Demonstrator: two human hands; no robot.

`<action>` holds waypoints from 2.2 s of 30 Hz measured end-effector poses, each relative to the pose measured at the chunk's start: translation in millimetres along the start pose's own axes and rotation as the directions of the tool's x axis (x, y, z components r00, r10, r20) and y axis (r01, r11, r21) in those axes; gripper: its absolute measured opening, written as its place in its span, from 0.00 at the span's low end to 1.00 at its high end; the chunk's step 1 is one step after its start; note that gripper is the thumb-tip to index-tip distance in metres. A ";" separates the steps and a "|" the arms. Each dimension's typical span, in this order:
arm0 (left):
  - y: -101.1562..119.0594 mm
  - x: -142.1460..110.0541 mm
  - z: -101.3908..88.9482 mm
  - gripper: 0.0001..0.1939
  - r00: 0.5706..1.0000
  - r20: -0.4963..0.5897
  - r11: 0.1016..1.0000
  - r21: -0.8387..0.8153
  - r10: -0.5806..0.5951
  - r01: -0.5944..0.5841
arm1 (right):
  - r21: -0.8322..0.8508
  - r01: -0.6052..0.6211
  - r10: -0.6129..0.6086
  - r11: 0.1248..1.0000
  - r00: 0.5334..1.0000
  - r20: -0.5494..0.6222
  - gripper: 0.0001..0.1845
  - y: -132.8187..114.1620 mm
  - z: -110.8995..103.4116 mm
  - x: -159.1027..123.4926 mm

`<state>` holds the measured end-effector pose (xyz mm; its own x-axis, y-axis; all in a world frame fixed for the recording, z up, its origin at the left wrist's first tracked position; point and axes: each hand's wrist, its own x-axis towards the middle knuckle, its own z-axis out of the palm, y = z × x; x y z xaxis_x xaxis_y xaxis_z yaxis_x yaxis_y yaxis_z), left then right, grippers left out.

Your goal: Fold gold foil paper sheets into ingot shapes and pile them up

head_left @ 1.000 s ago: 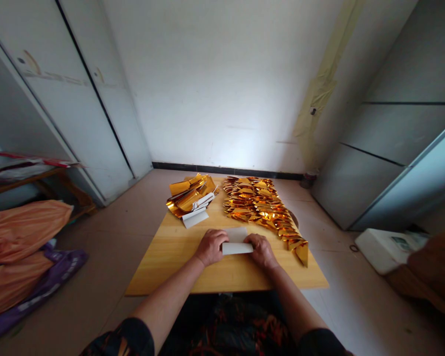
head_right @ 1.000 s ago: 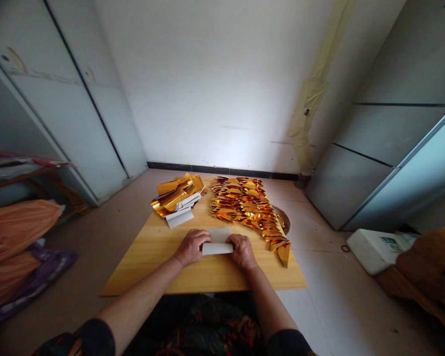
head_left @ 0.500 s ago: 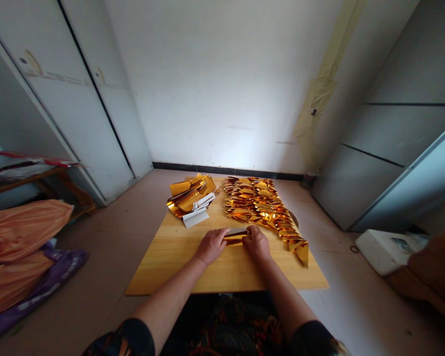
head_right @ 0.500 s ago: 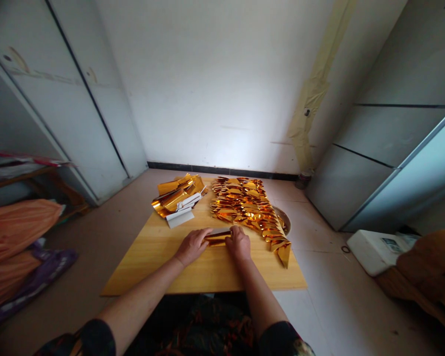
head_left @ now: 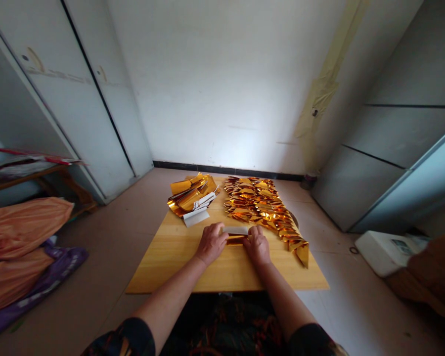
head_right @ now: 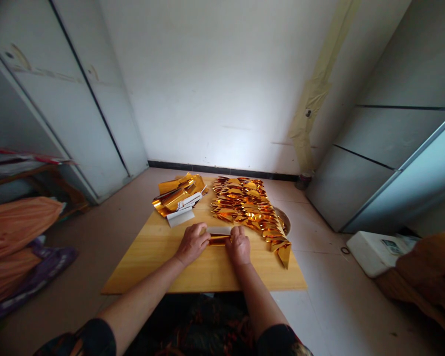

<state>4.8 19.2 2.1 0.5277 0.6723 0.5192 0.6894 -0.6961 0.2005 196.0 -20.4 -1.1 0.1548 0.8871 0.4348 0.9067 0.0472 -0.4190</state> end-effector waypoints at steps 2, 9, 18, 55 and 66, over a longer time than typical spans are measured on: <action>1.1 0.8 -2.5 0.04 1.000 0.010 1.000 -0.005 -0.002 0.002 | 0.016 -0.016 0.017 1.000 0.999 -0.027 0.05 0.7 1.0 -0.7; 2.5 3.0 -4.5 0.07 0.998 0.064 0.999 -0.047 -0.021 0.024 | 0.197 0.181 -0.182 0.964 0.983 -0.011 0.06 8.6 -10.6 -6.9; -1.6 5.0 -2.0 0.13 0.996 0.080 0.996 -0.080 -0.043 0.049 | 0.051 0.396 -0.397 0.917 0.891 0.219 0.10 16.9 -16.6 3.5; 0.1 25.5 -4.9 0.13 0.896 0.284 0.938 0.167 -0.342 0.305 | -0.240 0.183 -0.104 0.953 0.946 0.309 0.16 -1.4 2.5 31.3; 5.8 30.4 -10.2 0.13 0.876 0.321 0.927 0.231 -0.359 0.295 | -0.229 0.100 -0.013 0.968 0.936 0.352 0.12 -8.0 -3.0 34.0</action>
<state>19.8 33.1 27.6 0.3741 0.9201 0.1162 0.9096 -0.3885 0.1473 195.1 8.0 19.4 -0.0054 0.9913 0.1316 0.9833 0.0292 -0.1796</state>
